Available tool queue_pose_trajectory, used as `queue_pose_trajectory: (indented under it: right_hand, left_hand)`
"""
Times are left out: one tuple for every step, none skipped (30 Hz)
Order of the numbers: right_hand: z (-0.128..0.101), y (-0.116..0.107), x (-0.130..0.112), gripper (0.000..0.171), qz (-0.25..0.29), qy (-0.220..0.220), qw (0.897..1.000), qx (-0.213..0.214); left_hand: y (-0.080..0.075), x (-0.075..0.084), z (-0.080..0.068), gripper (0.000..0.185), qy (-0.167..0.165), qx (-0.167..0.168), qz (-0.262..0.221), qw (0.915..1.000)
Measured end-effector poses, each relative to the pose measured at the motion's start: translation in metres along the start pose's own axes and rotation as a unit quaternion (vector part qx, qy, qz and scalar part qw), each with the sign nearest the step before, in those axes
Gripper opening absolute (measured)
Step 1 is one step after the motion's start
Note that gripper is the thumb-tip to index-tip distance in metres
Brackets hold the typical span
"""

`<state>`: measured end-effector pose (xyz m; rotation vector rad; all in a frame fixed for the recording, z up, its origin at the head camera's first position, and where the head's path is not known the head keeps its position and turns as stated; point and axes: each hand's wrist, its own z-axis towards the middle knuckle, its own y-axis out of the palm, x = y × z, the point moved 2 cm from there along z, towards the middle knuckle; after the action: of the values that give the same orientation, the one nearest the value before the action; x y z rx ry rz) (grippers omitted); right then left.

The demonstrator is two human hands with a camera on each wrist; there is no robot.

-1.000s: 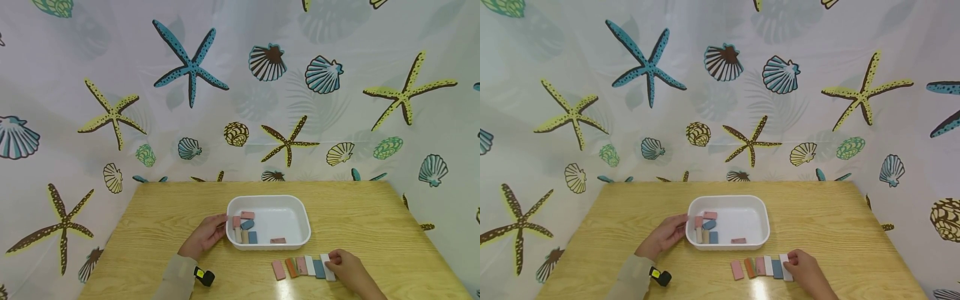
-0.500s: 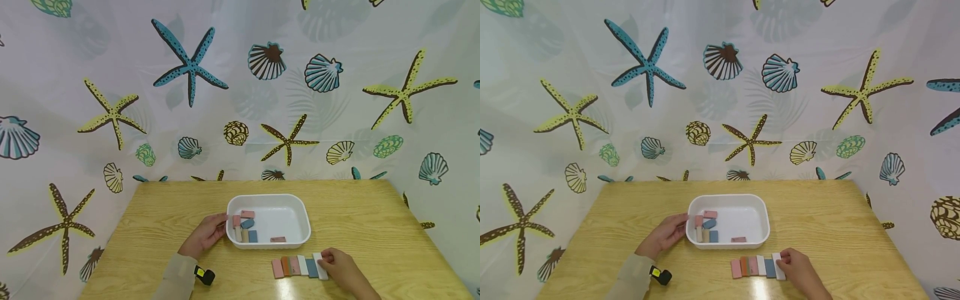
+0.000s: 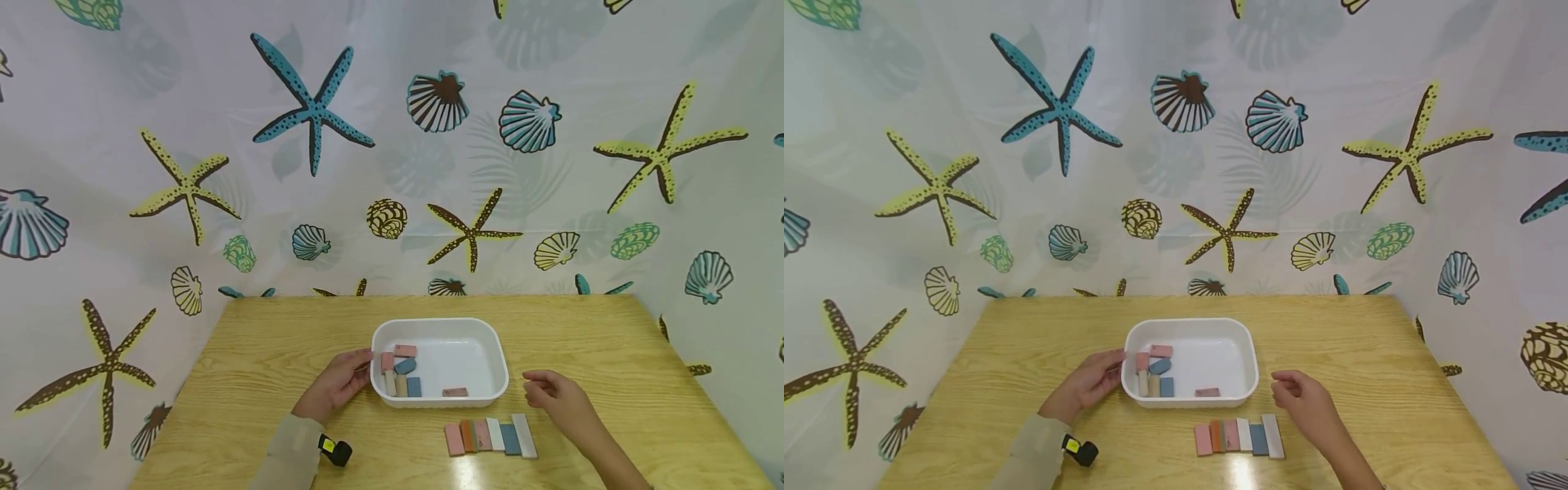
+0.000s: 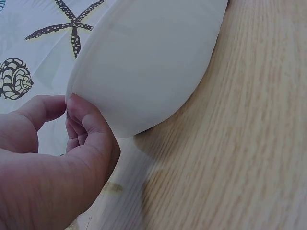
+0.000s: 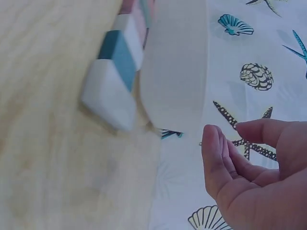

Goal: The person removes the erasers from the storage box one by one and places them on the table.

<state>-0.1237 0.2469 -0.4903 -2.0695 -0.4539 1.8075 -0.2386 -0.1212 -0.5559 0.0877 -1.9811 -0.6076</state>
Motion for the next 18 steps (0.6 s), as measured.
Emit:
queue_pose_trajectory:
  right_hand:
    - [0.002,0.001,-0.003,0.046,0.013,-0.002,1.000,-0.005]
    - [0.005,0.002,-0.006,0.045,0.026,-0.004,1.000,-0.010]
    - [0.007,0.003,-0.009,0.044,0.034,-0.008,0.999,-0.015]
    - [0.009,0.005,-0.012,0.043,0.043,-0.014,0.999,-0.023]
    - [0.012,0.007,-0.015,0.041,0.048,-0.018,0.998,-0.030]
    - [0.014,0.010,-0.018,0.039,0.049,-0.025,0.998,-0.037]
    - [0.016,0.012,-0.020,0.037,0.047,-0.033,0.997,-0.046]
    - [0.019,0.015,-0.023,0.036,0.042,-0.044,0.997,-0.056]
    - [0.021,0.018,-0.025,0.035,0.035,-0.055,0.996,-0.067]
    - [0.024,0.021,-0.028,0.034,0.025,-0.066,0.994,-0.079]
    - [0.027,0.024,-0.030,0.033,0.017,-0.076,0.993,-0.093]
    - [0.030,0.027,-0.032,0.033,0.008,-0.089,0.990,-0.108]
    - [0.034,0.030,-0.034,0.033,0.001,-0.098,0.988,-0.123]
    - [0.037,0.032,-0.036,0.032,-0.009,-0.108,0.985,-0.136]
    - [0.040,0.035,-0.037,0.032,-0.020,-0.117,0.982,-0.148]
    - [0.044,0.039,-0.038,0.032,-0.031,-0.127,0.979,-0.158]
    - [0.047,0.041,-0.038,0.031,-0.042,-0.135,0.976,-0.167]
    - [0.051,0.044,-0.038,0.031,-0.054,-0.140,0.973,-0.173]
  left_hand:
    - [0.000,0.000,0.000,0.043,0.000,0.001,-0.001,1.0000]
    - [0.000,0.000,0.000,0.043,0.001,0.001,-0.001,1.0000]
    - [0.000,0.000,0.000,0.042,0.001,0.000,-0.002,1.0000]
    - [0.000,0.000,0.000,0.043,0.003,-0.002,-0.001,1.0000]
    - [0.000,0.000,0.000,0.043,0.002,-0.002,-0.002,1.0000]
    - [-0.001,-0.001,0.000,0.043,0.003,-0.004,-0.002,1.0000]
    - [-0.001,-0.001,0.000,0.043,0.003,-0.006,-0.002,1.0000]
    - [-0.001,-0.001,0.000,0.043,0.003,-0.007,0.000,1.0000]
    - [-0.001,-0.002,0.000,0.043,0.005,-0.007,0.001,1.0000]
    - [-0.001,-0.002,0.001,0.043,0.005,-0.007,0.003,1.0000]
    - [-0.002,-0.002,0.001,0.043,0.006,-0.005,0.004,1.0000]
    - [-0.002,-0.003,0.001,0.042,0.006,-0.004,0.004,1.0000]
    - [-0.002,-0.003,0.002,0.041,0.006,-0.002,0.004,1.0000]
    - [-0.002,-0.003,0.002,0.041,0.007,0.000,0.005,1.0000]
    - [-0.003,-0.003,0.003,0.040,0.008,0.002,0.005,1.0000]
    - [-0.003,-0.003,0.003,0.039,0.008,0.003,0.004,1.0000]
    - [-0.003,-0.003,0.003,0.039,0.008,0.004,0.005,0.9999]
    - [-0.003,-0.003,0.003,0.038,0.008,0.004,0.003,1.0000]
